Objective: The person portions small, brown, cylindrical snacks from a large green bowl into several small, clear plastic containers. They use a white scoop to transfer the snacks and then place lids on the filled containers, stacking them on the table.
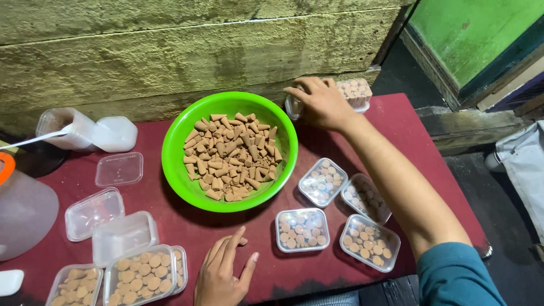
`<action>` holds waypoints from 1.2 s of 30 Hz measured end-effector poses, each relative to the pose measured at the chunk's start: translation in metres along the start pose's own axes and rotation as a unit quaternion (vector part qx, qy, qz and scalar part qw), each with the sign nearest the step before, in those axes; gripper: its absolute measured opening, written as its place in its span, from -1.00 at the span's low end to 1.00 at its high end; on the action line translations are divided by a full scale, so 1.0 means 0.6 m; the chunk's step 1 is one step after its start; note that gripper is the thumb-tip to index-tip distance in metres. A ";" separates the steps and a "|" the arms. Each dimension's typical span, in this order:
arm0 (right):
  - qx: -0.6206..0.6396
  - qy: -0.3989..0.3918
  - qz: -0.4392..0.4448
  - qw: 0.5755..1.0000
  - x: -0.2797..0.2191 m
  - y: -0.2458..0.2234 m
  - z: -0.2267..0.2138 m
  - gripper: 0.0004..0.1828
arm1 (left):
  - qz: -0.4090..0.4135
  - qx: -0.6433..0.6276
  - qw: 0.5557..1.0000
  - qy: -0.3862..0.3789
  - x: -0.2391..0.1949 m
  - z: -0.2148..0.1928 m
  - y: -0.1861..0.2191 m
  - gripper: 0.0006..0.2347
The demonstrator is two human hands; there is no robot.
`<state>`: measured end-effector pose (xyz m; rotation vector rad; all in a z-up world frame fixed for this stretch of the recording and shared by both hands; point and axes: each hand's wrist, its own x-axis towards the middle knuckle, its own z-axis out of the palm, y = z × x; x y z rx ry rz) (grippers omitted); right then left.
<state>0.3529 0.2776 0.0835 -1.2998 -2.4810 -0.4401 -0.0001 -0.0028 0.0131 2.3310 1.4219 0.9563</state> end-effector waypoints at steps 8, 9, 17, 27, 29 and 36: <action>-0.117 -0.198 -0.049 0.972 0.029 0.008 -0.035 0.03 | 0.010 -0.002 1.000 0.001 -0.002 0.000 -0.001 -0.52; -0.138 -0.203 -0.061 0.967 0.027 0.012 -0.034 -0.02 | 0.002 -0.002 1.000 -0.003 -0.003 0.001 -0.001 -0.53; -0.044 -0.223 -0.021 0.974 0.035 0.004 -0.056 -0.13 | -0.001 -0.006 1.000 0.001 -0.003 0.001 -0.001 -0.55; 0.150 -0.269 0.077 0.948 0.064 -0.017 -0.113 -0.31 | 0.017 -0.019 0.999 0.021 0.000 0.002 -0.004 -0.55; 0.147 -0.272 0.062 0.949 0.062 -0.023 -0.112 -0.35 | 0.021 -0.018 0.999 0.021 0.000 0.002 -0.003 -0.55; 0.035 -0.295 0.051 0.953 0.054 -0.021 -0.103 -0.29 | 0.004 -0.020 1.000 0.007 -0.001 0.001 -0.002 -0.55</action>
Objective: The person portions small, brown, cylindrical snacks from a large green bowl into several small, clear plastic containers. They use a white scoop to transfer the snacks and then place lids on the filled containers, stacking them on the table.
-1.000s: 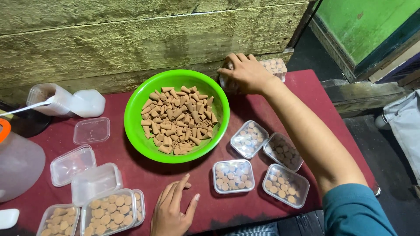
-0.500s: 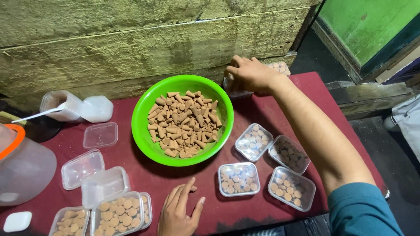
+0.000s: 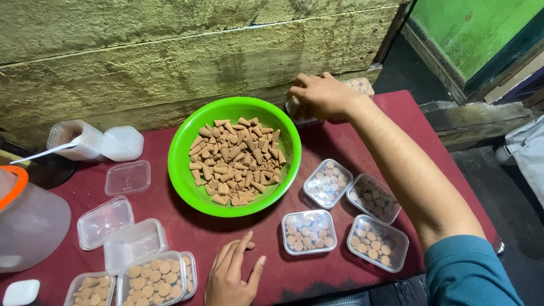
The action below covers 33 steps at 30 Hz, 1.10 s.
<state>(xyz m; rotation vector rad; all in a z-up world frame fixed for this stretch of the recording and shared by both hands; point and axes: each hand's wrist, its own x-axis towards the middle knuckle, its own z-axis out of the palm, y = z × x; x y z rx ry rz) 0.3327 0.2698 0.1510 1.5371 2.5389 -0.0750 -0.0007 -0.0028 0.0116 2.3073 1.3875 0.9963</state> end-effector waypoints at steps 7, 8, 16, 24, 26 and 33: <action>-0.099 0.142 -0.057 0.983 0.014 0.011 0.070 0.11 | -0.002 0.007 1.000 -0.009 -0.001 0.000 -0.003 -0.53; -0.100 0.141 -0.055 0.983 0.015 0.013 0.079 0.11 | 0.000 0.005 1.000 -0.008 0.001 0.002 -0.003 -0.53; 0.013 0.250 -0.047 0.967 -0.086 -0.030 0.067 0.00 | 0.025 0.001 1.000 0.011 0.004 -0.009 0.007 -0.54; 0.160 -0.010 0.184 0.970 -0.340 -0.091 0.093 -0.11 | 0.009 -0.003 1.000 -0.012 -0.001 -0.009 0.004 -0.52; 0.184 -0.031 0.214 0.959 -0.359 -0.107 0.098 -0.16 | 0.011 -0.008 1.000 -0.015 0.007 -0.008 0.006 -0.53; 0.222 -0.029 0.301 0.927 -0.374 -0.154 0.085 -0.04 | 0.001 -0.005 0.999 -0.045 -0.001 -0.016 0.009 -0.54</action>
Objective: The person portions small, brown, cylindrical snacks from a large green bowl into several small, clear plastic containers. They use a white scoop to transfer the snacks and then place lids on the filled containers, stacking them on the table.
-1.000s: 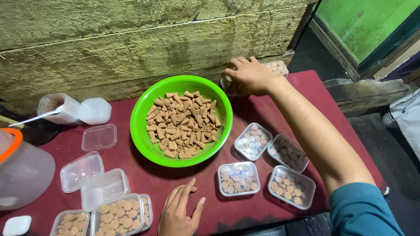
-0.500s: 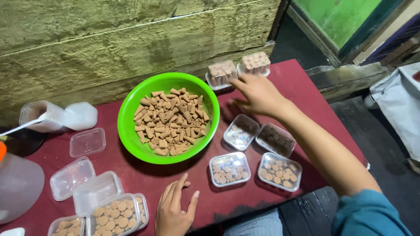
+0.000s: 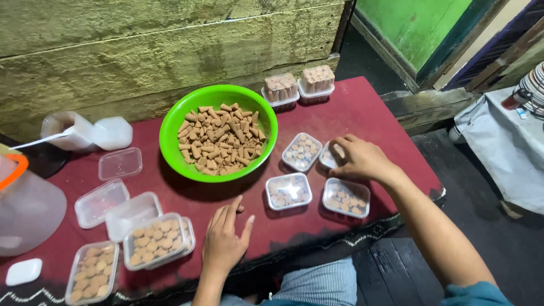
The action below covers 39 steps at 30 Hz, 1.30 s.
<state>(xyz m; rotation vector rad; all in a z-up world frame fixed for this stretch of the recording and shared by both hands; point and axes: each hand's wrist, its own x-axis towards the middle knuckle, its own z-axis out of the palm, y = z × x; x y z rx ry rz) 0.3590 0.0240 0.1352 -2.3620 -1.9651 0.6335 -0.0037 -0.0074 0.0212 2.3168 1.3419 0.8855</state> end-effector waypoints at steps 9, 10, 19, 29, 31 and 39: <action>0.042 0.155 -0.211 0.964 0.040 0.109 0.108 -0.25 | 0.053 0.009 0.997 0.056 -0.006 0.004 -0.002 -0.55; 0.059 0.200 -0.248 0.946 0.042 0.118 0.118 -0.27 | 0.102 0.018 0.988 0.117 -0.004 0.010 -0.006 -0.56; -0.067 0.182 0.011 0.981 0.010 0.057 0.080 -0.30 | 0.077 0.039 0.991 0.105 -0.007 0.015 -0.003 -0.57; 0.051 0.394 -0.113 0.911 0.161 0.099 -0.007 -0.45 | -0.022 0.013 1.000 -0.002 0.001 -0.004 0.018 -0.55; 0.034 0.476 -0.129 0.869 0.198 0.076 -0.054 -0.41 | -0.042 0.024 0.999 -0.025 0.001 -0.004 0.016 -0.53; -0.021 0.449 -0.073 0.890 0.365 0.036 -0.070 -0.27 | -0.010 0.017 1.000 0.005 0.003 0.001 0.001 -0.54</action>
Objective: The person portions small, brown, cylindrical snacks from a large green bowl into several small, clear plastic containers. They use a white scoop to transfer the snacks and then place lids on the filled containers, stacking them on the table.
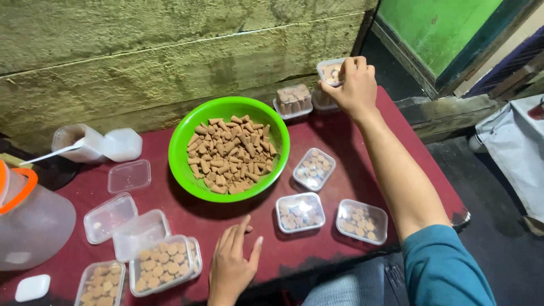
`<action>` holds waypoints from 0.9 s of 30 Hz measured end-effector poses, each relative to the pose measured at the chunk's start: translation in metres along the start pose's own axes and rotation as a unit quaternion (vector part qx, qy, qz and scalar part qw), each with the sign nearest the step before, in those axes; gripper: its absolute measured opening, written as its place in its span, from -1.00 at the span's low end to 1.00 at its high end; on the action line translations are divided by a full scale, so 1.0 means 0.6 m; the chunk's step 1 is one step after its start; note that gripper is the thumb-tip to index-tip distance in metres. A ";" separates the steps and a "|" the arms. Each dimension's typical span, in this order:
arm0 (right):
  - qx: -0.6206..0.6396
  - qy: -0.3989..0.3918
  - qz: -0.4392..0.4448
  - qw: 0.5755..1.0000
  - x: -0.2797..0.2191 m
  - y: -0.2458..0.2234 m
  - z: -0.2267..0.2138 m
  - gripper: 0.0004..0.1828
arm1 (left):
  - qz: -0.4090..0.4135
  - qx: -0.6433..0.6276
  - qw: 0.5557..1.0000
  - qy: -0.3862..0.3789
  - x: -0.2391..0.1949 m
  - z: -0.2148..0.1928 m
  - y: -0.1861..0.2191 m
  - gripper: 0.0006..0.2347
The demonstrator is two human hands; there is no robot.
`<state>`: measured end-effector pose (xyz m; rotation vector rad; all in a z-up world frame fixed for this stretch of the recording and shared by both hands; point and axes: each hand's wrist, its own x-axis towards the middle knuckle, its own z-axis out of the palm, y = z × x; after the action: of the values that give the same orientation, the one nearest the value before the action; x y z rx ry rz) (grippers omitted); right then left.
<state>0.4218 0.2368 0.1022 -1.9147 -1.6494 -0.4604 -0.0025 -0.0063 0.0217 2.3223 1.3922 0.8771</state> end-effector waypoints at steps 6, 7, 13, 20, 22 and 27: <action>-0.025 -0.019 0.020 0.999 -0.004 -0.002 0.021 -0.24 | 0.008 0.005 1.000 0.014 0.003 0.004 -0.004 -0.54; -0.033 -0.010 0.017 0.999 -0.007 -0.001 0.023 -0.23 | 0.020 0.005 0.999 0.027 0.003 0.003 -0.003 -0.55; 0.056 0.022 -0.035 0.998 -0.033 -0.030 -0.053 -0.23 | 0.046 0.005 0.998 0.049 0.006 0.003 -0.001 -0.55; 0.231 -0.131 -0.134 0.955 -0.192 -0.047 -0.213 -0.53 | 0.050 0.033 0.998 0.035 0.002 0.008 0.006 -0.52; 0.231 -0.276 -0.197 0.912 -0.227 -0.050 -0.224 -0.47 | 0.050 0.023 0.998 -0.004 0.007 0.007 0.028 -0.46; 0.301 -0.377 -0.222 0.847 -0.251 -0.041 -0.150 -0.16 | 0.184 0.052 0.979 -0.067 0.069 0.000 0.114 -0.41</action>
<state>0.3794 0.0651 0.0879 -1.2663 -2.3649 0.6947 0.0592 -0.0034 0.0725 2.7160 0.9921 0.7368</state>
